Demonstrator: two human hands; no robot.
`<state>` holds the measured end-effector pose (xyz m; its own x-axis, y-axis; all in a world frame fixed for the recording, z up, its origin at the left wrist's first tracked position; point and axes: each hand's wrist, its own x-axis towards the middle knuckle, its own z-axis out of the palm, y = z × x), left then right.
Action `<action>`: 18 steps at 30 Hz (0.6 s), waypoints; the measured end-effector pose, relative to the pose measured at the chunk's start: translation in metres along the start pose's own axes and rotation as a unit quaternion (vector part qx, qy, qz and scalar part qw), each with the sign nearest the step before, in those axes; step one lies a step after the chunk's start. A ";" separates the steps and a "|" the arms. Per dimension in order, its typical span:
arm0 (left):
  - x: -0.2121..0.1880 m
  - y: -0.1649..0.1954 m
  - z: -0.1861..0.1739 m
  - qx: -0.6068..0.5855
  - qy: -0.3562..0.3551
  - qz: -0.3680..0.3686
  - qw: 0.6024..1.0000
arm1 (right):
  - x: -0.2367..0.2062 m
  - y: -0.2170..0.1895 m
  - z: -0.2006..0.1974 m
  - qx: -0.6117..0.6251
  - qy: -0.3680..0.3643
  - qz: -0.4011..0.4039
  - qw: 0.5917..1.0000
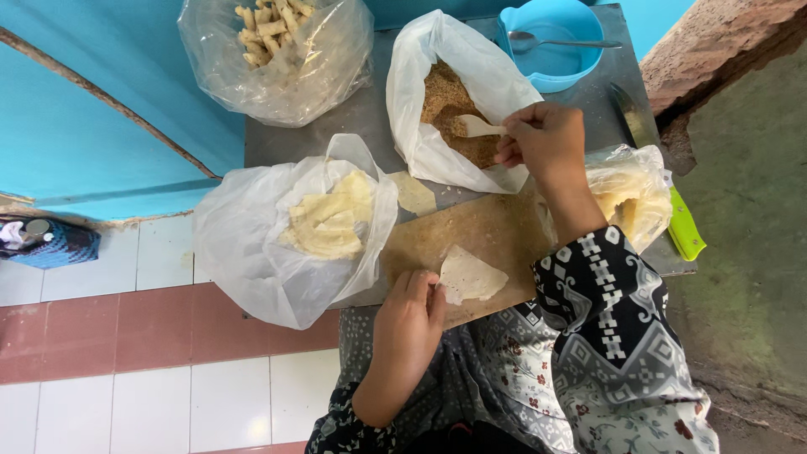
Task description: The person sits at a small table and fills triangular pastry wrappers with a brown filling, scooping the filling with a spoon from a plastic bag onto each wrapper. They fold each wrapper over the filling by hand and place the folded pastries into a plastic bag, repeating the cycle.
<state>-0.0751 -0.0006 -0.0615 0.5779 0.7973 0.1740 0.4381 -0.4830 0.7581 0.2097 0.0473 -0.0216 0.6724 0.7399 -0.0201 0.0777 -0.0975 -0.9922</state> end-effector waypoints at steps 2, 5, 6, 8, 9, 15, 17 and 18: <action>0.000 0.001 0.001 0.027 0.014 0.011 0.999 | -0.001 0.002 -0.010 -0.014 0.005 -0.005 1.000; -0.001 0.002 0.004 0.062 -0.009 -0.010 0.998 | -0.005 0.006 -0.021 -0.004 0.019 -0.007 1.000; -0.001 0.003 0.005 0.068 -0.008 -0.011 0.998 | -0.007 0.008 -0.023 0.004 0.023 -0.008 1.000; -0.001 0.005 0.005 0.082 -0.007 -0.014 0.997 | -0.010 0.010 -0.025 -0.004 0.020 -0.001 1.000; -0.001 0.005 0.005 0.086 -0.009 -0.018 0.996 | -0.012 0.011 -0.026 -0.008 0.019 0.001 1.000; -0.001 0.011 0.004 0.056 -0.002 -0.004 0.998 | -0.033 0.006 -0.040 0.032 0.038 0.005 0.999; -0.001 0.011 0.005 0.010 0.003 -0.010 1.000 | -0.050 0.003 -0.050 0.043 0.029 0.022 0.998; -0.001 0.011 0.006 -0.008 0.009 -0.009 1.000 | -0.061 0.003 -0.054 0.047 0.024 0.030 0.998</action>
<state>-0.0665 -0.0090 -0.0569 0.5583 0.8117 0.1717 0.4373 -0.4638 0.7705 0.2090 -0.0342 -0.0165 0.7079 0.7023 -0.0753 -0.0306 -0.0760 -0.9966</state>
